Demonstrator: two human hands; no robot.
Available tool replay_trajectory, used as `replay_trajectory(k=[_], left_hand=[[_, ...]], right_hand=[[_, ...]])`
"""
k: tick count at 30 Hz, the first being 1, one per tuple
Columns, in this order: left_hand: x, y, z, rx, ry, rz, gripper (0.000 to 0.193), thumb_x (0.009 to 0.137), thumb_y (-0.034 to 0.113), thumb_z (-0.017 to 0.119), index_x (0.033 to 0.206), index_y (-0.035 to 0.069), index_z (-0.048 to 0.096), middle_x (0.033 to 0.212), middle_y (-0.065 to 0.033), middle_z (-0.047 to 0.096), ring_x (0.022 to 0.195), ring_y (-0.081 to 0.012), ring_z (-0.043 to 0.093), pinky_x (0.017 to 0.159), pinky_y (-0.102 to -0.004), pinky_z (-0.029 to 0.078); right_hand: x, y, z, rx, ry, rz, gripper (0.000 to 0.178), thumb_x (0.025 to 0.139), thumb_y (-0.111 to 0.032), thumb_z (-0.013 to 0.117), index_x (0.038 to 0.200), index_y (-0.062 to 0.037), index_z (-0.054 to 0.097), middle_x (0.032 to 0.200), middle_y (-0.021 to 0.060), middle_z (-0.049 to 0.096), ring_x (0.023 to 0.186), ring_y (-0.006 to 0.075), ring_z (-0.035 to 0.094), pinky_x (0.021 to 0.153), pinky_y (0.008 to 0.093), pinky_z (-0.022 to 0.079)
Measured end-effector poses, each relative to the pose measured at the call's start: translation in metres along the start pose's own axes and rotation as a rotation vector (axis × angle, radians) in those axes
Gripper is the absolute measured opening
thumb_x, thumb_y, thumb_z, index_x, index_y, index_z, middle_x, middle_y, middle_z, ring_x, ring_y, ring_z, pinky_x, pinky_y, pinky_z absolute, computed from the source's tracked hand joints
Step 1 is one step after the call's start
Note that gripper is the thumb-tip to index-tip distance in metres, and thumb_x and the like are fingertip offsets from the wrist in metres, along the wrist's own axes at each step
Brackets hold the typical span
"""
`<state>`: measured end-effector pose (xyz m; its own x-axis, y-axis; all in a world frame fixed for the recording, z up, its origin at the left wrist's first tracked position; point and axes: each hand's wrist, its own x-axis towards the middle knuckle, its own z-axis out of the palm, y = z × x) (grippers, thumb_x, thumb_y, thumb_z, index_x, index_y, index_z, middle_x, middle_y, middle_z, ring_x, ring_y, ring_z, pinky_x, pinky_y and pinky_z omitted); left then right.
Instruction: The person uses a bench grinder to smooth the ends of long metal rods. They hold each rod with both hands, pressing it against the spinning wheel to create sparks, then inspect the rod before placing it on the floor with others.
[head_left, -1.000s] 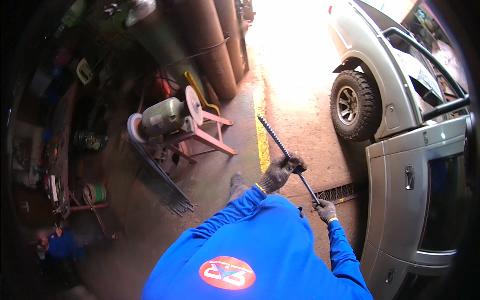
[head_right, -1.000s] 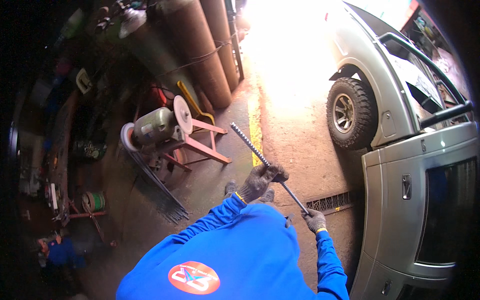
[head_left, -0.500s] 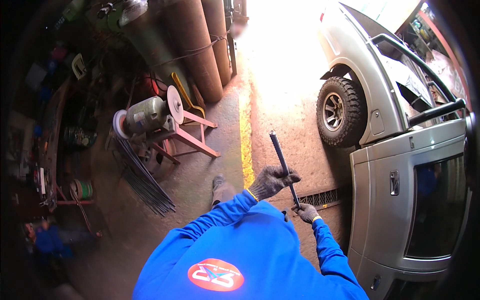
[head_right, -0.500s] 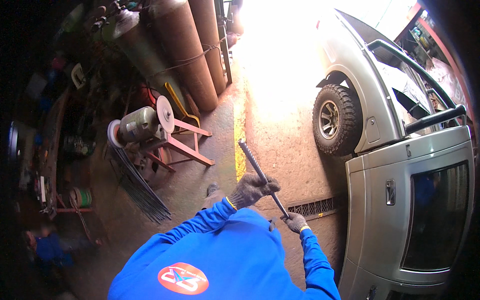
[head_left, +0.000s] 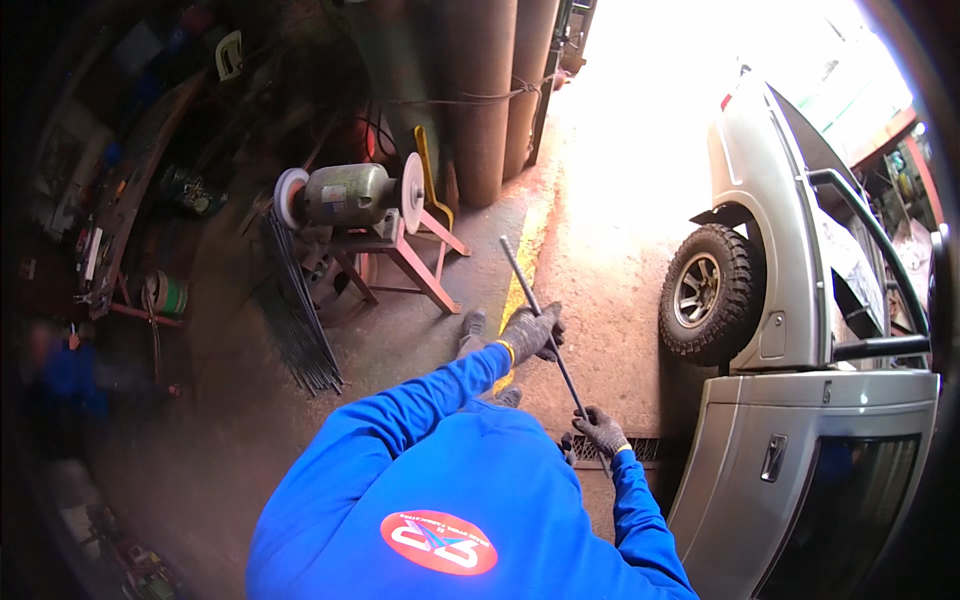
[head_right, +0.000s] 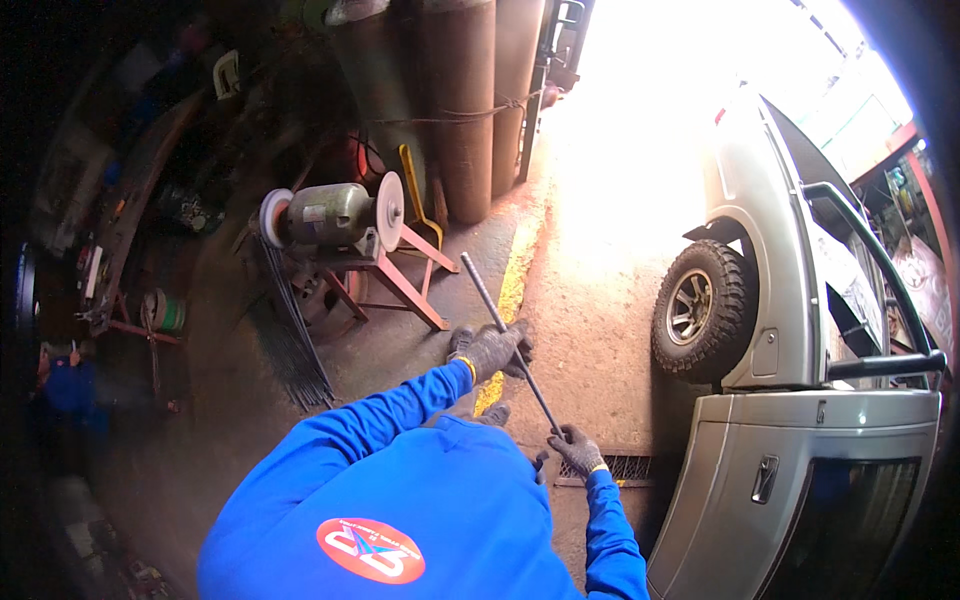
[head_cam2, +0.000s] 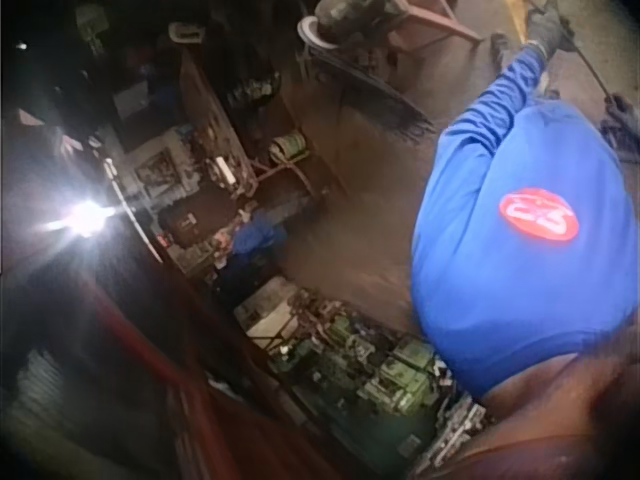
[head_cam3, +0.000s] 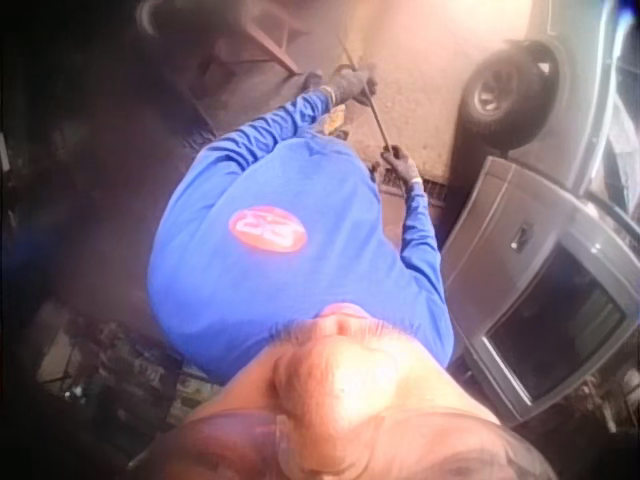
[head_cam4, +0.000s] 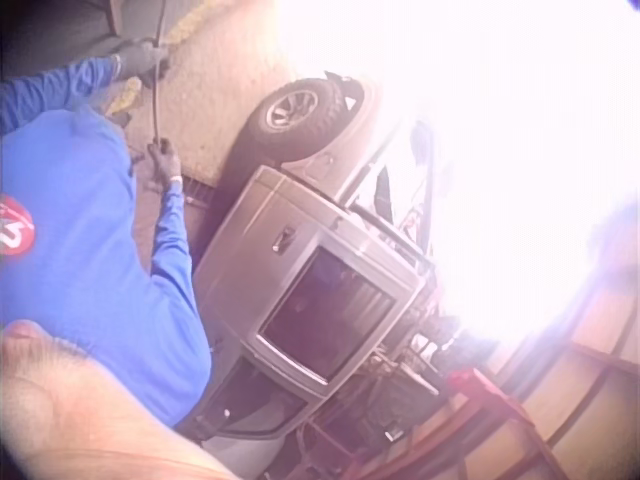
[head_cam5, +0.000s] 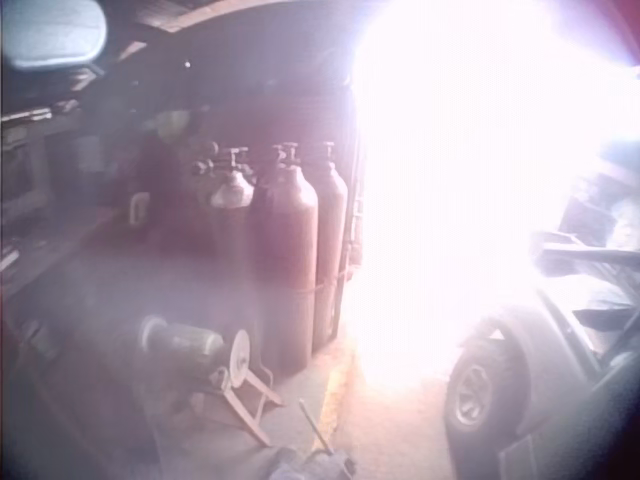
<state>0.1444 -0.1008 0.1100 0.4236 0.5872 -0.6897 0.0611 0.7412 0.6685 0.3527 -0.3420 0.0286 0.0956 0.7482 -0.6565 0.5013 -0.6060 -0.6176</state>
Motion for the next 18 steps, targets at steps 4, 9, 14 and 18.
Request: replay_trajectory(k=[4, 9, 14, 18], left_hand=[[0.056, -0.008, -0.053, -0.351, -0.082, -0.143, 0.047, 0.098, 0.041, 0.058, 0.108, -0.005, 0.06, 0.094, -0.0179, 0.069, 0.088, -0.0288, 0.07, 0.065, -0.0437, 0.064], [0.072, 0.008, -0.102, 0.501, -0.207, 0.347, 0.047, 0.086, 0.017, 0.078, 0.118, -0.007, 0.054, 0.108, -0.0166, 0.068, 0.102, -0.0242, 0.066, 0.092, -0.0345, 0.059], [0.14, 0.007, -0.129, -0.742, -0.026, -0.312, 0.062, 0.101, 0.05, 0.041, 0.109, -0.009, 0.06, 0.106, -0.0241, 0.066, 0.098, -0.0465, 0.066, 0.084, -0.057, 0.059], [0.156, 0.035, -0.14, -0.793, -0.051, -0.316, 0.077, 0.102, 0.057, 0.025, 0.106, -0.014, 0.056, 0.107, -0.0275, 0.065, 0.1, -0.0531, 0.063, 0.084, -0.0607, 0.058]], right_hand=[[0.057, -0.024, -0.013, 0.001, 0.028, 0.033, 0.058, 0.09, -0.056, 0.06, 0.109, -0.002, 0.069, 0.093, 0.0187, 0.071, 0.092, 0.0281, 0.068, 0.083, 0.0394, 0.051], [0.113, -0.099, -0.042, -0.177, 0.145, 0.036, 0.062, 0.09, -0.065, 0.053, 0.099, -0.0067, 0.073, 0.093, 0.0191, 0.072, 0.095, 0.0361, 0.069, 0.083, 0.0435, 0.052], [0.17, -0.144, -0.071, -0.447, 0.213, 0.067, 0.074, 0.083, -0.077, 0.052, 0.097, -0.0079, 0.074, 0.09, 0.0211, 0.071, 0.092, 0.0393, 0.069, 0.083, 0.0484, 0.052], [0.197, -0.183, -0.091, -0.521, 0.231, 0.038, 0.075, 0.081, -0.077, 0.053, 0.095, -0.0068, 0.075, 0.089, 0.022, 0.071, 0.089, 0.0393, 0.069, 0.08, 0.0488, 0.053]])
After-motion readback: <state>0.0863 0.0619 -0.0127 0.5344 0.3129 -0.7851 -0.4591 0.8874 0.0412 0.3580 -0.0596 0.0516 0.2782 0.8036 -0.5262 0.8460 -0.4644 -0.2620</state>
